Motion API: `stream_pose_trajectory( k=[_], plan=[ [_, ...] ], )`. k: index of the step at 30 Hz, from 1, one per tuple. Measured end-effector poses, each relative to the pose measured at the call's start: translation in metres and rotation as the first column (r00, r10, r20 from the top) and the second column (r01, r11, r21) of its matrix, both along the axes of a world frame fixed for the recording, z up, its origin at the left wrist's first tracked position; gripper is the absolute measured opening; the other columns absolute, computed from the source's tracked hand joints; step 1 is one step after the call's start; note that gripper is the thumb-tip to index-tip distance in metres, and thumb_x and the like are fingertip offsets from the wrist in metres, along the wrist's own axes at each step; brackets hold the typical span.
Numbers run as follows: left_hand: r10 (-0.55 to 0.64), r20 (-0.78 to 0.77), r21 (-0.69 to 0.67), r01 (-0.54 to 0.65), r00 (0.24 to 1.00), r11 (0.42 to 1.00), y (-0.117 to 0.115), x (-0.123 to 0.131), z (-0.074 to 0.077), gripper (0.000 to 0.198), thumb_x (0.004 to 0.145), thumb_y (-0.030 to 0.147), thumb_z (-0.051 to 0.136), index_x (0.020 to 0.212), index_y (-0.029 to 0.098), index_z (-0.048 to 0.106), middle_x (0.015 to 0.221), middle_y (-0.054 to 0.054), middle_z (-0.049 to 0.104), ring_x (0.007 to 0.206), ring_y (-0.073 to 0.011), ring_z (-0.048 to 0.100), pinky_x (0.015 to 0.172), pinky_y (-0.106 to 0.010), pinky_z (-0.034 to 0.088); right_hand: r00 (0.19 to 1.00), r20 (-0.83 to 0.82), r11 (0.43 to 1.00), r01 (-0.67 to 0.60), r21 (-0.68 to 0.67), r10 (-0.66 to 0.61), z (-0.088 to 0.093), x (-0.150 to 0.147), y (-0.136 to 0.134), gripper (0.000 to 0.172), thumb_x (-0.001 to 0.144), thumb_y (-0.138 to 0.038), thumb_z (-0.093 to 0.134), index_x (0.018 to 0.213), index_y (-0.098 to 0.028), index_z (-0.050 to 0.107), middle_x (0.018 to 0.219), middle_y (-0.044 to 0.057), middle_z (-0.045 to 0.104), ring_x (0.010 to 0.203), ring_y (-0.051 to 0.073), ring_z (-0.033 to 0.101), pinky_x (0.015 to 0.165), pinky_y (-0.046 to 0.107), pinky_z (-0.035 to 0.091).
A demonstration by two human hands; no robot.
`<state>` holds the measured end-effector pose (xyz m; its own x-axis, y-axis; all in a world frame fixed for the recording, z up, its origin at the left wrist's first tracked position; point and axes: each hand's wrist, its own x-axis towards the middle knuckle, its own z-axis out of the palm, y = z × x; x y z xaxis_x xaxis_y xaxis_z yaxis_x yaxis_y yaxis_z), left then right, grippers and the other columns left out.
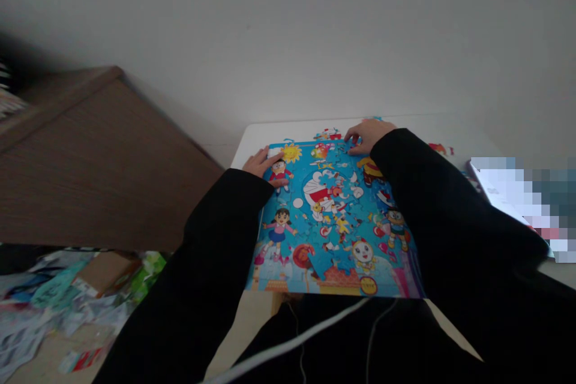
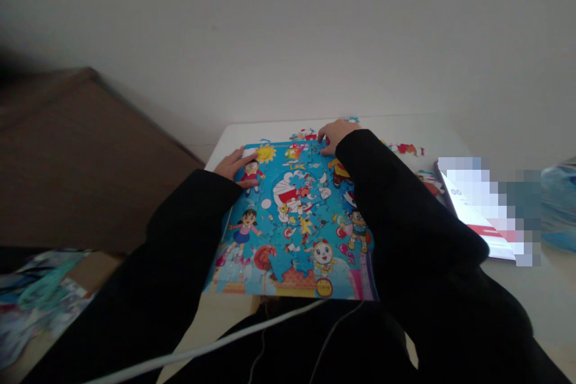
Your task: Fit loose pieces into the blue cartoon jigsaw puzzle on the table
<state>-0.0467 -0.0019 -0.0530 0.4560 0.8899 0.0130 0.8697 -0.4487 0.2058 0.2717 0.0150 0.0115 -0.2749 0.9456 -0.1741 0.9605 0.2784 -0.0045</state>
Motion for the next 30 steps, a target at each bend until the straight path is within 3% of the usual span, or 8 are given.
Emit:
stream_pose_trajectory(
  k=[6,11,15,19,22,25,27,30],
  plan=[
    [0.002,-0.003,-0.032,-0.003,1.0,0.999,0.0,0.001,0.002,0.078,0.073,0.057,0.061,0.139,0.028,0.031,0.15,-0.009,0.016,0.136,-0.0361,0.017,0.11,-0.051,0.02,0.997,-0.057,0.998,-0.055,-0.015,0.054,0.007,0.0,-0.002,0.042,0.069,-0.037,0.064,0.109,-0.024,0.064,0.099,0.0,0.069,0.082,0.015,0.063,0.074,0.027,0.045],
    [0.0,0.006,-0.033,0.0,1.0,0.999,0.001,0.001,0.001,0.08,0.072,0.059,0.061,0.14,0.029,0.031,0.151,-0.008,0.016,0.136,-0.0368,0.017,0.109,-0.053,0.02,0.969,-0.138,0.968,-0.222,-0.113,0.206,0.011,-0.009,-0.009,0.041,0.067,-0.037,0.067,0.105,-0.021,0.066,0.094,0.001,0.07,0.075,0.014,0.063,0.07,0.025,0.044],
    [-0.001,0.006,-0.02,0.001,1.0,1.0,0.0,0.002,0.002,0.08,0.072,0.059,0.061,0.139,0.029,0.032,0.15,-0.008,0.018,0.135,-0.0371,0.018,0.109,-0.053,0.02,0.941,-0.198,0.911,-0.321,-0.259,0.275,0.008,-0.014,-0.012,0.049,0.064,-0.035,0.069,0.11,-0.021,0.063,0.092,0.001,0.07,0.071,0.013,0.064,0.068,0.024,0.044],
    [-0.008,0.009,-0.013,0.009,1.0,1.0,-0.001,0.002,0.002,0.079,0.073,0.059,0.061,0.139,0.027,0.032,0.15,-0.009,0.018,0.135,-0.0368,0.018,0.11,-0.053,0.02,0.937,-0.189,0.899,-0.339,-0.276,0.295,0.014,-0.017,-0.017,0.061,0.064,-0.038,0.069,0.12,-0.021,0.057,0.091,0.001,0.071,0.071,0.014,0.064,0.067,0.025,0.043],
    [-0.004,0.013,-0.024,0.004,1.0,1.0,0.0,0.001,0.001,0.08,0.072,0.061,0.061,0.139,0.028,0.032,0.15,-0.008,0.018,0.136,-0.0364,0.017,0.11,-0.053,0.019,0.928,-0.18,0.891,-0.367,-0.268,0.328,0.026,-0.025,-0.033,0.06,0.064,-0.04,0.07,0.119,-0.021,0.057,0.093,0.002,0.07,0.07,0.014,0.064,0.064,0.024,0.042],
    [0.002,0.02,-0.029,-0.002,1.0,1.0,0.0,0.001,0.0,0.08,0.071,0.062,0.06,0.139,0.029,0.032,0.15,-0.007,0.017,0.136,-0.0354,0.017,0.11,-0.052,0.019,0.893,-0.174,0.847,-0.45,-0.284,0.416,0.034,-0.034,-0.06,0.054,0.064,-0.038,0.071,0.114,-0.022,0.06,0.091,0.001,0.069,0.073,0.015,0.063,0.062,0.024,0.04],
    [0.0,0.025,-0.02,0.001,1.0,1.0,0.0,0.002,0.0,0.08,0.072,0.062,0.06,0.139,0.029,0.032,0.15,-0.007,0.018,0.136,-0.0352,0.017,0.11,-0.051,0.019,0.865,-0.149,0.812,-0.501,-0.3,0.478,0.033,-0.037,-0.08,0.05,0.063,-0.036,0.072,0.11,-0.024,0.062,0.095,0.002,0.068,0.08,0.018,0.063,0.061,0.025,0.039],
    [-0.001,0.033,-0.01,0.001,0.999,1.0,-0.003,0.003,0.002,0.078,0.073,0.06,0.06,0.139,0.029,0.032,0.15,-0.008,0.018,0.136,-0.0349,0.017,0.11,-0.05,0.018,0.849,-0.104,0.811,-0.526,-0.258,0.517,0.023,-0.034,-0.105,0.047,0.064,-0.034,0.07,0.108,-0.024,0.061,0.105,0.005,0.065,0.09,0.022,0.061,0.06,0.027,0.038]
  ],
)
